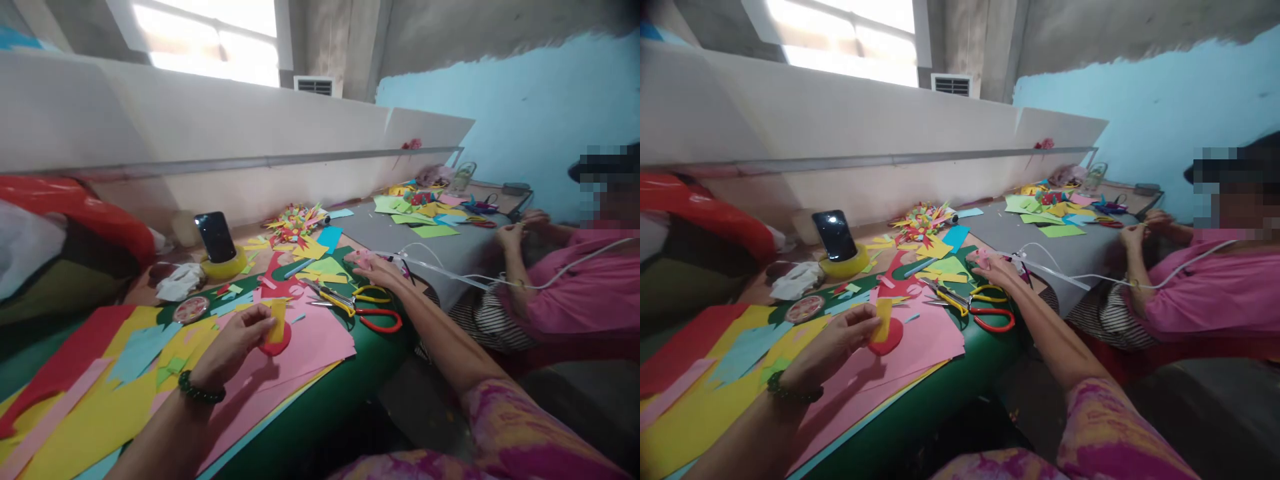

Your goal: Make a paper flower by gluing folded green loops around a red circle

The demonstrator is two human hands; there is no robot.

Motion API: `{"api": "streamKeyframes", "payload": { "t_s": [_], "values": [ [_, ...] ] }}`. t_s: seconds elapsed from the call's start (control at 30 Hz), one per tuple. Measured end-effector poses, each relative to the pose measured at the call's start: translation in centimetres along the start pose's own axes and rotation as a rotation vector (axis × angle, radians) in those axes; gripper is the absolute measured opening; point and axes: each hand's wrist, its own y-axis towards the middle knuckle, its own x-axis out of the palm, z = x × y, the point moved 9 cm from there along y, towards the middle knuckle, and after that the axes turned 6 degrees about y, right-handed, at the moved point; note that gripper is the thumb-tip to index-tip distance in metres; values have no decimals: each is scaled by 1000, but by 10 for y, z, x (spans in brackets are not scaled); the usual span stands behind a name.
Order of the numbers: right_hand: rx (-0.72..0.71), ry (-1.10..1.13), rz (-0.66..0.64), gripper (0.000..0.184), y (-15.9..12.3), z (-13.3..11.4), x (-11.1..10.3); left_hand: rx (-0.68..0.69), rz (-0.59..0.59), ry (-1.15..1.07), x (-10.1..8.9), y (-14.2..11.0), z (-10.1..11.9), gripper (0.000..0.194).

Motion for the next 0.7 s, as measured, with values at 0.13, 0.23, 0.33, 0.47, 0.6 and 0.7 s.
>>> {"api": "streamKeyframes", "payload": {
  "t_s": [0.13,0.23,0.33,0.47,0.6,0.7],
  "values": [
    [32,-57,4,45,1,11,-1,-38,44,-111,0,-2,-1,40],
    [43,-84,10,47,-2,16,-3,-66,83,-180,-2,-1,-3,39],
    [41,-45,32,50,-8,15,-5,-76,91,-197,-2,0,-5,40],
    [35,11,23,42,-13,11,-3,-50,74,-173,-1,1,-5,37],
    [32,-17,58,39,-8,12,-6,-29,42,-123,1,3,-6,34],
    [11,-54,89,32,2,13,-10,-34,39,-107,2,4,-8,35]
  ]
}}
